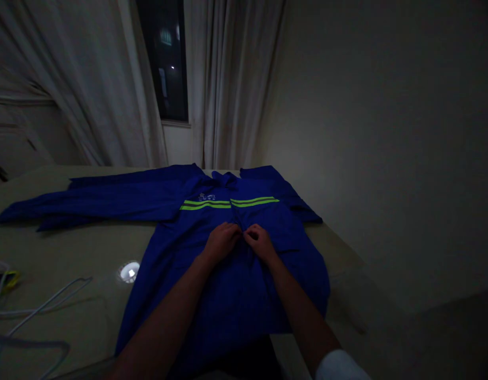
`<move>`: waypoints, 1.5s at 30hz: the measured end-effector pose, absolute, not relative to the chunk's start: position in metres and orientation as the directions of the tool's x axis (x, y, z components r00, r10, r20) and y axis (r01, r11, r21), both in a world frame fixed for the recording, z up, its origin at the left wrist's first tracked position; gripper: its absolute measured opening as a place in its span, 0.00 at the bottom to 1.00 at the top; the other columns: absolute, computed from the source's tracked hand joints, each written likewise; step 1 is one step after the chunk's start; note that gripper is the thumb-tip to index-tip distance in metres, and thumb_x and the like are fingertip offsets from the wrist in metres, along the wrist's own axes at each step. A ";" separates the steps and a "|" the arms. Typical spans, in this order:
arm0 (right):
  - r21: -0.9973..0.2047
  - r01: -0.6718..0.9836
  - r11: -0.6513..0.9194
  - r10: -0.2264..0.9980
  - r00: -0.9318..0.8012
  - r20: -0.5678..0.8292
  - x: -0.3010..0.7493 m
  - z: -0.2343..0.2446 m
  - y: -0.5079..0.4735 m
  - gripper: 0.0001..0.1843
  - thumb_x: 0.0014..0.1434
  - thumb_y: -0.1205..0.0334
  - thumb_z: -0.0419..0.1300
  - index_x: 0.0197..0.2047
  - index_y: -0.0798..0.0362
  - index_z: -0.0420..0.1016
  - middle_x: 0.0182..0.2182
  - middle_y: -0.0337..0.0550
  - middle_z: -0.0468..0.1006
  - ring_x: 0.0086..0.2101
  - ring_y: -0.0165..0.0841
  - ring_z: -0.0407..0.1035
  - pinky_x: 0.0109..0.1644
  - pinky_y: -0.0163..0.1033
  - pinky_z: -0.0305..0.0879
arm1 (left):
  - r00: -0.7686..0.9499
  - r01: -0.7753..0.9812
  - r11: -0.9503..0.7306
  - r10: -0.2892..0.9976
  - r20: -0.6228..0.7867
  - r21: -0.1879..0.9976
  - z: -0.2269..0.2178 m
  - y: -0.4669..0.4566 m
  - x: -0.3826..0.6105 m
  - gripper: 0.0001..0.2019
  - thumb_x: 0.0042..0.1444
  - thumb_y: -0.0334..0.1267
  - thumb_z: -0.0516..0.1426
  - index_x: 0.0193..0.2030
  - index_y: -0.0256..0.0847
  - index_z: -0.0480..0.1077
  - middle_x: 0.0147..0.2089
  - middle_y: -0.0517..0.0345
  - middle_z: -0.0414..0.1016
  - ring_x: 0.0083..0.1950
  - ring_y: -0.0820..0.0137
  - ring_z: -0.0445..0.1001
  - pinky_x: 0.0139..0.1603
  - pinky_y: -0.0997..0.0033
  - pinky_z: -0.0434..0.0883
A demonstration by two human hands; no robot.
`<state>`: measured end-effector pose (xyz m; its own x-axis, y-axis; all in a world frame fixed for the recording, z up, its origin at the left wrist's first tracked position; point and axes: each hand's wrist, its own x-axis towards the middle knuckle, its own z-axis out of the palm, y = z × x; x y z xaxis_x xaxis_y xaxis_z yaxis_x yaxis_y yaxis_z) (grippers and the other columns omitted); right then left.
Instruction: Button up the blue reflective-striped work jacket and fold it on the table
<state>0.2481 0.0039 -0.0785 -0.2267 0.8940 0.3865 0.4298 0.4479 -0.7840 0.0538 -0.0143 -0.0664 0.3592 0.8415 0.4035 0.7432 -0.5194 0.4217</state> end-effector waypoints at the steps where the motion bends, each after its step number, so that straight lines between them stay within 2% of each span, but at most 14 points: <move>1: -0.784 0.428 0.449 0.893 -0.224 0.390 0.248 -0.078 0.004 0.08 0.60 0.60 0.63 0.30 0.52 0.79 0.34 0.42 0.77 0.34 0.32 0.72 0.40 0.36 0.67 | 0.356 0.740 -0.525 0.836 0.418 0.419 -0.068 -0.014 0.054 0.08 0.68 0.34 0.58 0.50 0.46 0.76 0.46 0.56 0.81 0.49 0.62 0.75 0.51 0.63 0.70; 3: -0.781 0.426 0.456 0.890 -0.221 0.399 0.248 -0.078 0.003 0.10 0.61 0.59 0.63 0.29 0.51 0.79 0.34 0.42 0.78 0.34 0.32 0.72 0.40 0.36 0.67 | 0.363 0.736 -0.543 0.820 0.443 0.403 -0.070 -0.014 0.055 0.10 0.68 0.34 0.57 0.53 0.47 0.75 0.48 0.56 0.81 0.50 0.62 0.75 0.52 0.63 0.70; 7: -0.768 0.438 0.468 0.884 -0.220 0.413 0.249 -0.078 0.004 0.13 0.63 0.58 0.61 0.28 0.51 0.80 0.33 0.43 0.78 0.35 0.33 0.73 0.41 0.37 0.67 | 0.376 0.744 -0.551 0.812 0.446 0.377 -0.067 -0.015 0.055 0.09 0.68 0.33 0.56 0.50 0.47 0.75 0.46 0.56 0.81 0.48 0.62 0.75 0.53 0.62 0.69; 17: -0.766 0.466 0.443 0.896 -0.187 0.404 0.249 -0.079 0.005 0.16 0.63 0.57 0.62 0.25 0.51 0.81 0.32 0.44 0.79 0.33 0.33 0.74 0.39 0.37 0.67 | 0.296 0.756 -0.470 0.867 0.402 0.456 -0.056 -0.023 0.058 0.05 0.66 0.33 0.56 0.45 0.46 0.73 0.43 0.56 0.79 0.46 0.62 0.74 0.47 0.64 0.68; 27: -0.790 0.432 0.436 0.898 -0.146 0.416 0.247 -0.080 0.006 0.11 0.59 0.53 0.68 0.30 0.51 0.83 0.36 0.46 0.81 0.34 0.35 0.75 0.38 0.38 0.71 | 0.214 0.768 -0.375 0.915 0.343 0.519 -0.060 -0.022 0.058 0.06 0.66 0.35 0.56 0.44 0.47 0.74 0.40 0.56 0.80 0.45 0.62 0.76 0.43 0.66 0.68; 33: -0.801 0.412 0.435 0.900 -0.173 0.400 0.248 -0.083 0.008 0.07 0.56 0.57 0.69 0.33 0.51 0.83 0.37 0.44 0.80 0.33 0.33 0.74 0.37 0.37 0.70 | 0.196 0.702 -0.355 0.930 0.312 0.617 -0.065 -0.016 0.056 0.08 0.65 0.33 0.57 0.47 0.46 0.77 0.43 0.58 0.84 0.46 0.62 0.78 0.46 0.66 0.70; 37: -0.804 0.413 0.428 0.904 -0.189 0.384 0.248 -0.082 0.007 0.06 0.55 0.58 0.70 0.34 0.51 0.82 0.37 0.43 0.79 0.31 0.31 0.72 0.36 0.37 0.69 | 0.221 0.676 -0.391 0.916 0.334 0.625 -0.070 -0.012 0.056 0.13 0.64 0.31 0.57 0.51 0.46 0.79 0.44 0.57 0.85 0.48 0.62 0.79 0.50 0.64 0.71; 42: -0.798 0.428 0.424 0.906 -0.185 0.382 0.248 -0.081 0.006 0.07 0.56 0.57 0.70 0.34 0.51 0.82 0.37 0.42 0.79 0.31 0.31 0.71 0.37 0.37 0.69 | 0.213 0.600 -0.360 0.933 0.291 0.714 -0.072 -0.008 0.056 0.11 0.63 0.31 0.58 0.47 0.45 0.80 0.44 0.57 0.86 0.45 0.64 0.82 0.48 0.66 0.74; 45: -0.788 0.453 0.417 0.908 -0.161 0.388 0.249 -0.082 0.007 0.09 0.58 0.55 0.69 0.32 0.51 0.81 0.35 0.42 0.79 0.31 0.32 0.71 0.37 0.38 0.68 | 0.204 0.543 -0.341 0.940 0.274 0.767 -0.071 -0.006 0.054 0.10 0.62 0.31 0.59 0.45 0.45 0.81 0.45 0.57 0.86 0.46 0.65 0.83 0.50 0.68 0.75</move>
<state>0.2485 0.0071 -0.0820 -0.1609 0.9076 0.3877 0.4528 0.4170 -0.7881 0.0536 -0.0060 -0.0709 0.2041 0.9399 0.2739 0.5425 -0.3415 0.7675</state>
